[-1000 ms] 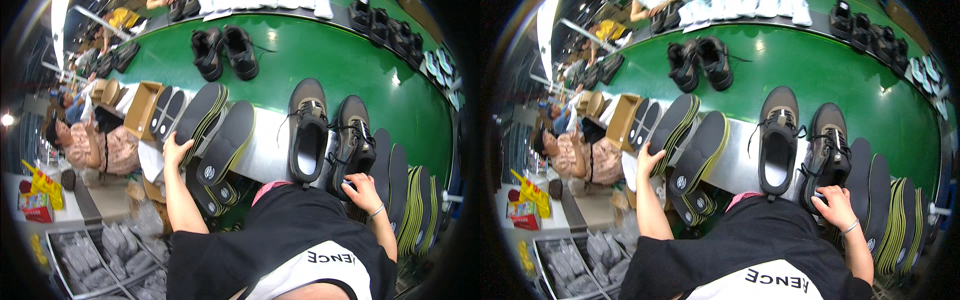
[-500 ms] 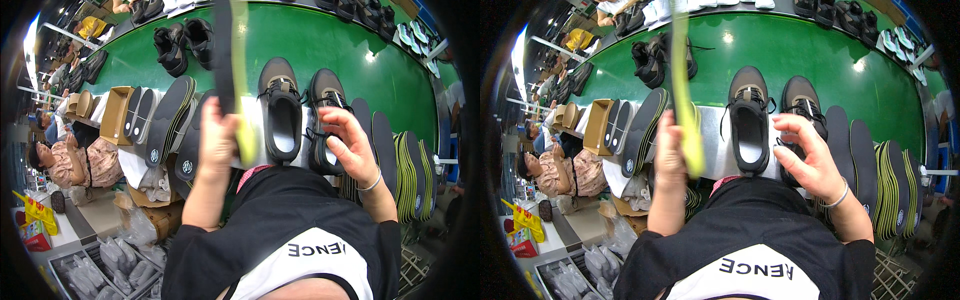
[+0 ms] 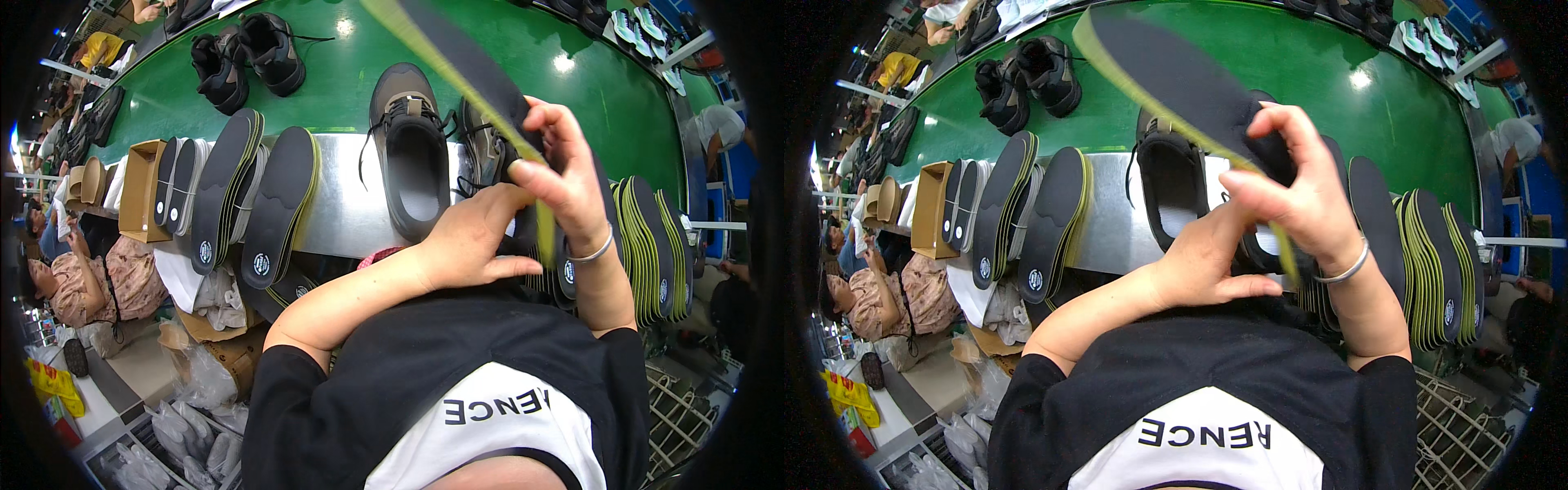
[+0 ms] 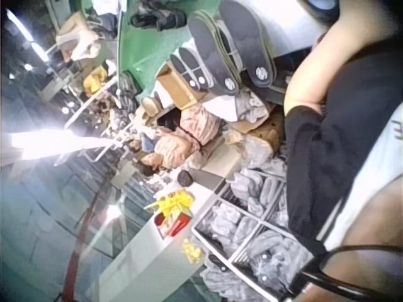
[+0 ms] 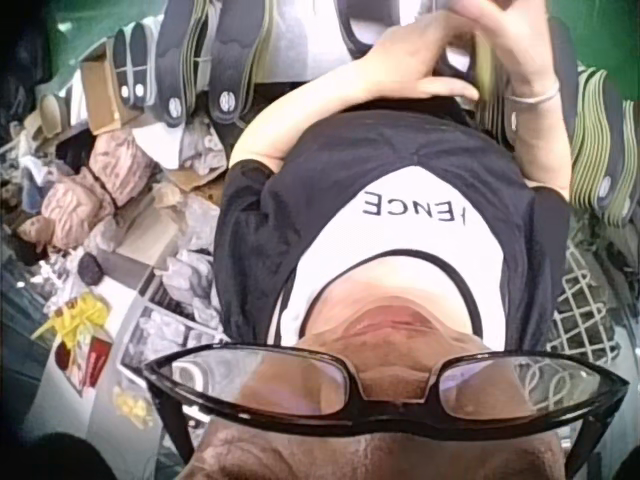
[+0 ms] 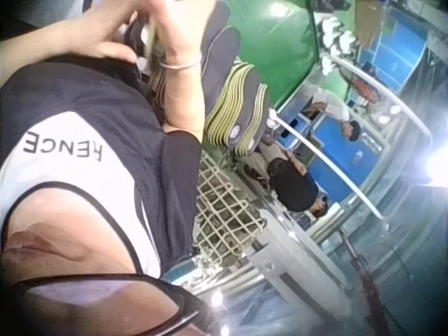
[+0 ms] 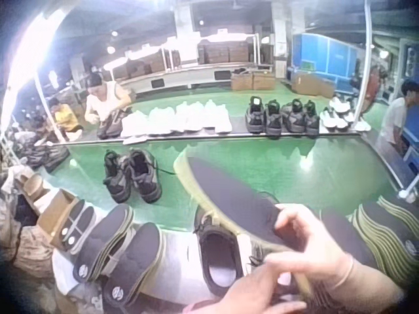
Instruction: The person inserts insoles into black shoes on a factory production line. The person picks up insoles from a stack, places them inside the shoes, and then sets the finished shoes back onto the conveyor belt.
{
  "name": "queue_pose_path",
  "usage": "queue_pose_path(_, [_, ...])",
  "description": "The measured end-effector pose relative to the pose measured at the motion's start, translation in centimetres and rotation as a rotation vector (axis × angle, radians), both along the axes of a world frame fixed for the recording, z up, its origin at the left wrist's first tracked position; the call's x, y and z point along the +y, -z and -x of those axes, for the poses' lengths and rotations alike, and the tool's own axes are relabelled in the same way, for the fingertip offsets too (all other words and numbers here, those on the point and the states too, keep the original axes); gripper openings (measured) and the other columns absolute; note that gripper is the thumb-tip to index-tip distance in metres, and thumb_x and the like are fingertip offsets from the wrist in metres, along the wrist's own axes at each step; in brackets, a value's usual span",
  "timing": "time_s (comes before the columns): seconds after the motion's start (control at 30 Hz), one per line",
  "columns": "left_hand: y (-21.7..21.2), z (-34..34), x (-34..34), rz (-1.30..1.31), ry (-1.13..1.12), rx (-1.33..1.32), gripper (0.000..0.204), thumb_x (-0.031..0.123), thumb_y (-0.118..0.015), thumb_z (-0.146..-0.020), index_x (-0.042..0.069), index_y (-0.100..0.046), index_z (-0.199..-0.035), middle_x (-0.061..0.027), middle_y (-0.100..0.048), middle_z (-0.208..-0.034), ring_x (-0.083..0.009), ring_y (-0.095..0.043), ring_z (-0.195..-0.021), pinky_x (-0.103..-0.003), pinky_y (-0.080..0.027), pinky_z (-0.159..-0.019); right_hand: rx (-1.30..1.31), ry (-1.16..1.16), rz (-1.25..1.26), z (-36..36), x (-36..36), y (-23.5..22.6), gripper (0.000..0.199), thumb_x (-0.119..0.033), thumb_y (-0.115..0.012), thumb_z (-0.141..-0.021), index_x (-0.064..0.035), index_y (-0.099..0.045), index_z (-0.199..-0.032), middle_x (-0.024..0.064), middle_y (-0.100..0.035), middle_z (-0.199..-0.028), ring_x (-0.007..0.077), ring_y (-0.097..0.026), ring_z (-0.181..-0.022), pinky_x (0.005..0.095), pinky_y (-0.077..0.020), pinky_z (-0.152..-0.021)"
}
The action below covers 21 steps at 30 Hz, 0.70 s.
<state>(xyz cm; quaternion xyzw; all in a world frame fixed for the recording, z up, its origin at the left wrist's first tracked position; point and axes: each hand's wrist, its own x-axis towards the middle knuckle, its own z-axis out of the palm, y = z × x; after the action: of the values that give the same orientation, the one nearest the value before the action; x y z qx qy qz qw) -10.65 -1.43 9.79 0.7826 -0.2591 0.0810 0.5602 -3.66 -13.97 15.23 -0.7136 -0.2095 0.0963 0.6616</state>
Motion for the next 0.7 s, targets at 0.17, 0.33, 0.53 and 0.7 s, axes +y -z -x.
queue_pose_path(0.17, [1.1,-1.2,3.3,-0.142,-0.404,-0.143,0.039,0.018,-0.069,-0.068,0.002,-0.053,-0.1,-0.0134,-0.055,-0.092,-0.0288,-0.053,-0.086,-0.035,-0.043,-0.075,-0.319,0.058,0.262,-0.5,-4.8,-0.2,0.026,-0.021,-0.062,-0.065,0.0004,-0.055,-0.078,0.0151,-0.046,-0.104,0.0253,-0.043,-0.102,0.0311,-0.0293,-0.09])
queue_pose_path(0.33, [1.9,-3.8,7.2,-0.637,-0.511,-0.352,0.044,0.016,-0.07,-0.06,0.009,-0.055,-0.1,-0.0075,-0.053,-0.102,-0.0252,-0.05,-0.094,-0.036,-0.039,-0.08,-0.344,-0.039,0.424,0.9,-6.6,0.8,0.02,-0.016,-0.062,-0.068,0.0027,-0.055,-0.07,0.0131,-0.043,-0.098,0.02,-0.048,-0.083,0.0291,-0.0368,-0.078])
queue_pose_path(0.53, [4.3,-8.3,8.4,-0.754,-0.385,-0.375,0.042,0.007,-0.059,-0.067,0.008,-0.05,-0.108,-0.0085,-0.049,-0.11,-0.0274,-0.05,-0.098,-0.036,-0.043,-0.079,-0.588,-0.294,0.748,2.0,-6.8,-0.9,0.015,-0.017,-0.064,-0.066,-0.0022,-0.059,-0.067,0.0152,-0.049,-0.094,0.0231,-0.054,-0.056,0.0309,-0.0427,-0.052])
queue_pose_path(0.7, [4.6,-9.5,9.4,-0.651,-0.391,-0.088,0.022,0.012,-0.058,-0.07,0.008,-0.054,-0.091,-0.0099,-0.058,-0.086,-0.0278,-0.055,-0.084,-0.037,-0.045,-0.071,-0.64,-0.357,0.806,2.0,-6.5,-0.7,0.016,-0.019,-0.065,-0.065,-0.004,-0.061,-0.068,0.0151,-0.05,-0.096,0.0262,-0.055,-0.059,0.0332,-0.0444,-0.055])
